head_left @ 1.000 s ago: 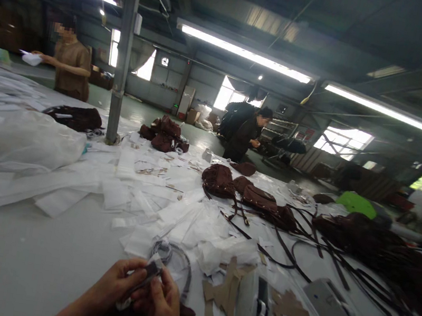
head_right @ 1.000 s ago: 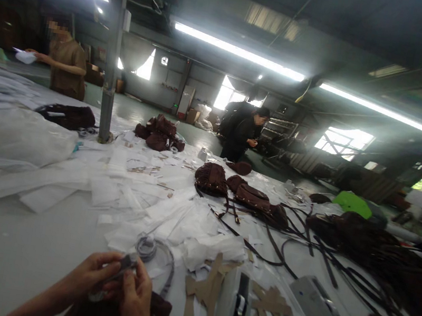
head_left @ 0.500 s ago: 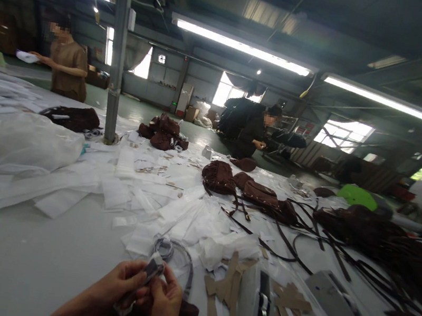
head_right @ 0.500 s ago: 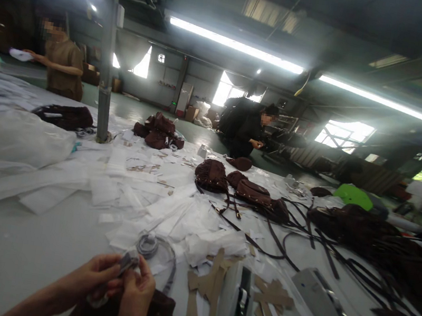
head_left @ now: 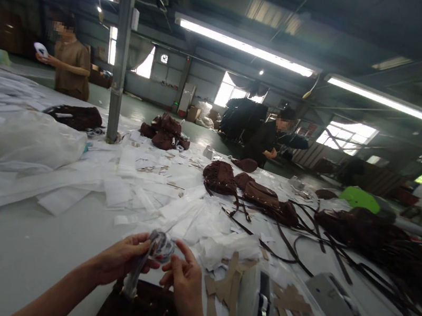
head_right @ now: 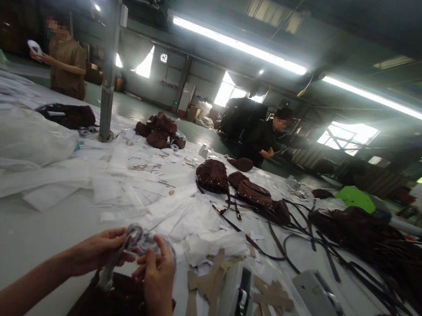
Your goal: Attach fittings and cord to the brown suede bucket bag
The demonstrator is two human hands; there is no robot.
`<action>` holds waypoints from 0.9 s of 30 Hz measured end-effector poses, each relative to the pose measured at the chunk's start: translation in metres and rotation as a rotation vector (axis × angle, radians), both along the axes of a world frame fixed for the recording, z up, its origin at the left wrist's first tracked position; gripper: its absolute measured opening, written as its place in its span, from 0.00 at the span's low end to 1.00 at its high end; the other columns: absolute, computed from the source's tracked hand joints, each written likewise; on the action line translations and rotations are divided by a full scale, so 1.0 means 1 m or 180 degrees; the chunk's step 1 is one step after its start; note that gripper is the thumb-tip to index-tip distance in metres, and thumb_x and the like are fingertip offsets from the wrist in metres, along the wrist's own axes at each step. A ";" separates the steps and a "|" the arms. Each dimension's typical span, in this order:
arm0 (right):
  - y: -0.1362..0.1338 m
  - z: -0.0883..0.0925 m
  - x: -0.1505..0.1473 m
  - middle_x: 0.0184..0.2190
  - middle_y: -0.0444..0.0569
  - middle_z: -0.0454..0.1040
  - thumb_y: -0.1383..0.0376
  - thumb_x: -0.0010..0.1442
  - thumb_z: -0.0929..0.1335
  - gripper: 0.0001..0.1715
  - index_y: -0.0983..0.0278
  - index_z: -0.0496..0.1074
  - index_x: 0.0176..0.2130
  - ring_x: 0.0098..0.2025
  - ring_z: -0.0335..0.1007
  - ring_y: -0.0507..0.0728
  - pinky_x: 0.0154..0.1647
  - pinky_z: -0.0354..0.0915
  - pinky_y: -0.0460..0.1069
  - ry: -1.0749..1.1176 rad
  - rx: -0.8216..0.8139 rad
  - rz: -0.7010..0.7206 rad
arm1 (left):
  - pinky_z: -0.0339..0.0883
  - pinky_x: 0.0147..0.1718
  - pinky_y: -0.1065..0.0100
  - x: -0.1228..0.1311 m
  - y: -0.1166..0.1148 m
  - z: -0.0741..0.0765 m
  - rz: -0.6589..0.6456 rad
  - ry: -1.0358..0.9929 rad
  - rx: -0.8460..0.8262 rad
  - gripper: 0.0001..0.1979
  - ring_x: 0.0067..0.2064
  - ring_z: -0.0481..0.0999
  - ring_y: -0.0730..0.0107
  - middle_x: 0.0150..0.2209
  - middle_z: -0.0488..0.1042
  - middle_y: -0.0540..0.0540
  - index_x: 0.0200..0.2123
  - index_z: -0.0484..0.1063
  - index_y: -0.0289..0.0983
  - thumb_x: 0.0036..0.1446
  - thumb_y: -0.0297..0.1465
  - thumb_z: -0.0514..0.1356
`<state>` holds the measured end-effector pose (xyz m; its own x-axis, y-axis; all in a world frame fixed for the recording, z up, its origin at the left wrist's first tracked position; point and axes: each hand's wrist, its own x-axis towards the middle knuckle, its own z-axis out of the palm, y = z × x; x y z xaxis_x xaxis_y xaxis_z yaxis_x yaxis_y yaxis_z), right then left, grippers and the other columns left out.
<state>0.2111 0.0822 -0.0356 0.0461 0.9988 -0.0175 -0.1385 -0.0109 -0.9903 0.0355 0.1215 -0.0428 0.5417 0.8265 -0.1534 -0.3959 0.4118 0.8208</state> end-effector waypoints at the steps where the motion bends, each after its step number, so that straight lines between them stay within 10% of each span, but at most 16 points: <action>1: 0.000 0.000 0.001 0.21 0.43 0.72 0.48 0.53 0.70 0.37 0.69 0.64 0.52 0.17 0.67 0.52 0.16 0.62 0.44 -0.0090 0.0157 -0.0056 | 0.67 0.29 0.72 0.000 0.000 0.001 -0.0115 0.0009 -0.0014 0.16 0.34 0.79 0.65 0.34 0.76 0.44 0.42 0.72 0.36 0.54 0.40 0.65; 16: -0.027 -0.013 -0.022 0.21 0.48 0.76 0.55 0.54 0.70 0.15 0.65 0.75 0.27 0.22 0.71 0.56 0.21 0.64 0.46 -0.0707 0.0007 -0.0561 | 0.57 0.22 0.74 0.017 -0.020 -0.010 0.0317 0.1607 0.1461 0.13 0.22 0.66 0.73 0.19 0.67 0.53 0.24 0.69 0.35 0.55 0.38 0.62; 27: -0.025 -0.017 -0.016 0.26 0.49 0.76 0.59 0.57 0.67 0.11 0.65 0.74 0.31 0.28 0.72 0.57 0.28 0.65 0.47 -0.0838 0.0204 -0.0686 | 0.63 0.28 0.73 0.022 -0.029 -0.012 0.0344 0.1530 0.1685 0.09 0.30 0.70 0.69 0.28 0.73 0.50 0.37 0.73 0.36 0.58 0.35 0.58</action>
<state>0.1952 0.0574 -0.0529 0.2506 0.9643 0.0857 0.1296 0.0543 -0.9901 0.0579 0.0929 -0.0545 0.4259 0.9011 0.0817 0.0429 -0.1104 0.9930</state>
